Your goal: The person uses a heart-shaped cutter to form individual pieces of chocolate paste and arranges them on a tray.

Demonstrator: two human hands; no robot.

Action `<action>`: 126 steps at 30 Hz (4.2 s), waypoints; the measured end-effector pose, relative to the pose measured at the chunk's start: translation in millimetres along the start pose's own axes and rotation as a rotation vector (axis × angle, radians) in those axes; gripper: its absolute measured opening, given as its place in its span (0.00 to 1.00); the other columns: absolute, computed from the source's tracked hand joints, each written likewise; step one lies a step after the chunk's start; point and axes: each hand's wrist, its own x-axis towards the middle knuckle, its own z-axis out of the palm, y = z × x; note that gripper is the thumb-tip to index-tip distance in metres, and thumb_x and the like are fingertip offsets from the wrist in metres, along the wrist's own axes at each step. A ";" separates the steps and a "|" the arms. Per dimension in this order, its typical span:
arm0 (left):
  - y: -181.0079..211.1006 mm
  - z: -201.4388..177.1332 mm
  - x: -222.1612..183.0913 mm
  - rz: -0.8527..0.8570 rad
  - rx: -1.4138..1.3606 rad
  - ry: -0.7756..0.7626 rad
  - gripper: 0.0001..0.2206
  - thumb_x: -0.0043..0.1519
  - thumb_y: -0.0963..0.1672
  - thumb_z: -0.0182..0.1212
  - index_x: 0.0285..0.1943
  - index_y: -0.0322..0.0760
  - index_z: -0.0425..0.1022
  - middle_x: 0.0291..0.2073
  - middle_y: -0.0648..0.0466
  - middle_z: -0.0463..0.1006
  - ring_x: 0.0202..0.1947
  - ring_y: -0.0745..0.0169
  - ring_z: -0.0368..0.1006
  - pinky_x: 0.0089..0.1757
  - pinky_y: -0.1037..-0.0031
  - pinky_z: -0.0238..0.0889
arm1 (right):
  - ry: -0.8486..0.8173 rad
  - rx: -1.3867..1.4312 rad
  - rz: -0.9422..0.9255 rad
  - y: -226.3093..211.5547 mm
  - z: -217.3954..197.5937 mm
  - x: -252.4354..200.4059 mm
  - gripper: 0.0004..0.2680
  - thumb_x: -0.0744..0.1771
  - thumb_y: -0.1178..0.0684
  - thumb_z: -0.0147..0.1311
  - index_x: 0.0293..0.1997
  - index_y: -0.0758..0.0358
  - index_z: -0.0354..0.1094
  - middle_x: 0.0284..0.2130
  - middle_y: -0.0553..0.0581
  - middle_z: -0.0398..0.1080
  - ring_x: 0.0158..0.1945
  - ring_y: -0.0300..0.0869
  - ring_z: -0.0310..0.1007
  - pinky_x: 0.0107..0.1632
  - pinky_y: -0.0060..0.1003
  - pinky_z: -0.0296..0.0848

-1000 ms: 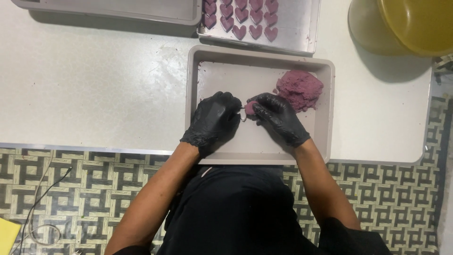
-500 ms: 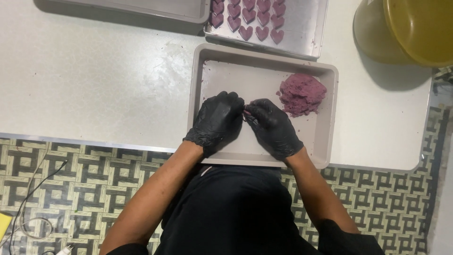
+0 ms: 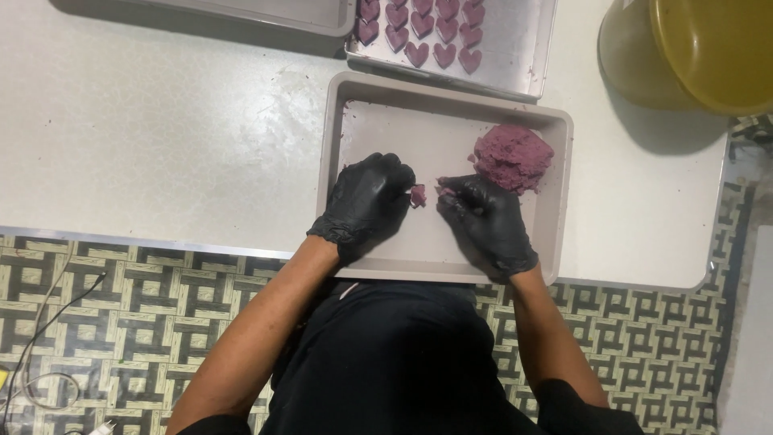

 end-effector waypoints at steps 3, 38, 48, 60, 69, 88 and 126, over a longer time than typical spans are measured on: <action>9.2 -6.5 -0.8 -0.048 -0.034 -0.048 0.03 0.54 0.43 0.64 0.35 0.47 0.77 0.28 0.56 0.75 0.38 0.53 0.76 0.41 0.63 0.72 | -0.024 0.235 0.148 -21.4 3.2 0.7 0.07 0.69 0.54 0.57 0.50 0.61 0.76 0.39 0.64 0.78 0.41 0.47 0.80 0.39 0.42 0.83; 25.3 -11.6 2.8 -0.132 -0.030 -0.109 0.09 0.51 0.44 0.72 0.34 0.44 0.74 0.33 0.55 0.72 0.42 0.52 0.77 0.46 0.60 0.73 | -0.226 -0.135 -0.470 -6.0 0.6 36.9 0.04 0.65 0.57 0.65 0.41 0.56 0.77 0.32 0.53 0.77 0.35 0.48 0.79 0.34 0.38 0.77; 21.2 -9.6 3.7 -0.136 -0.027 -0.133 0.09 0.51 0.44 0.73 0.35 0.45 0.75 0.34 0.56 0.71 0.43 0.53 0.75 0.48 0.61 0.71 | -0.198 -0.098 -0.366 -7.9 -1.4 33.0 0.02 0.65 0.61 0.64 0.38 0.65 0.78 0.31 0.61 0.77 0.34 0.53 0.80 0.34 0.42 0.77; 5.6 -1.5 2.2 -0.023 0.059 -0.135 0.09 0.51 0.43 0.72 0.33 0.51 0.74 0.34 0.59 0.71 0.45 0.56 0.72 0.48 0.62 0.70 | -0.266 0.084 -0.161 29.5 6.6 49.3 0.05 0.64 0.60 0.65 0.43 0.62 0.79 0.35 0.59 0.78 0.44 0.50 0.78 0.46 0.41 0.76; 0.9 4.4 -0.3 -0.004 0.026 -0.100 0.11 0.50 0.43 0.74 0.35 0.52 0.75 0.35 0.60 0.71 0.45 0.57 0.71 0.48 0.61 0.69 | -0.298 -0.012 -0.022 -2.3 5.1 49.9 0.08 0.61 0.60 0.70 0.41 0.58 0.79 0.36 0.57 0.77 0.46 0.49 0.77 0.49 0.42 0.76; 12.5 -3.5 -4.0 -0.088 -0.124 -0.122 0.10 0.51 0.41 0.73 0.34 0.51 0.75 0.32 0.58 0.71 0.44 0.53 0.73 0.48 0.61 0.70 | -0.402 -0.017 -0.096 12.4 3.8 56.7 0.08 0.60 0.55 0.72 0.38 0.54 0.79 0.35 0.53 0.77 0.46 0.49 0.77 0.53 0.44 0.75; 15.3 -12.9 -19.5 0.088 -0.087 0.001 0.04 0.55 0.41 0.68 0.37 0.40 0.82 0.28 0.48 0.77 0.33 0.46 0.77 0.32 0.62 0.73 | -0.303 -0.034 0.002 7.1 1.7 46.9 0.06 0.63 0.54 0.69 0.41 0.52 0.79 0.39 0.52 0.77 0.51 0.47 0.77 0.57 0.44 0.74</action>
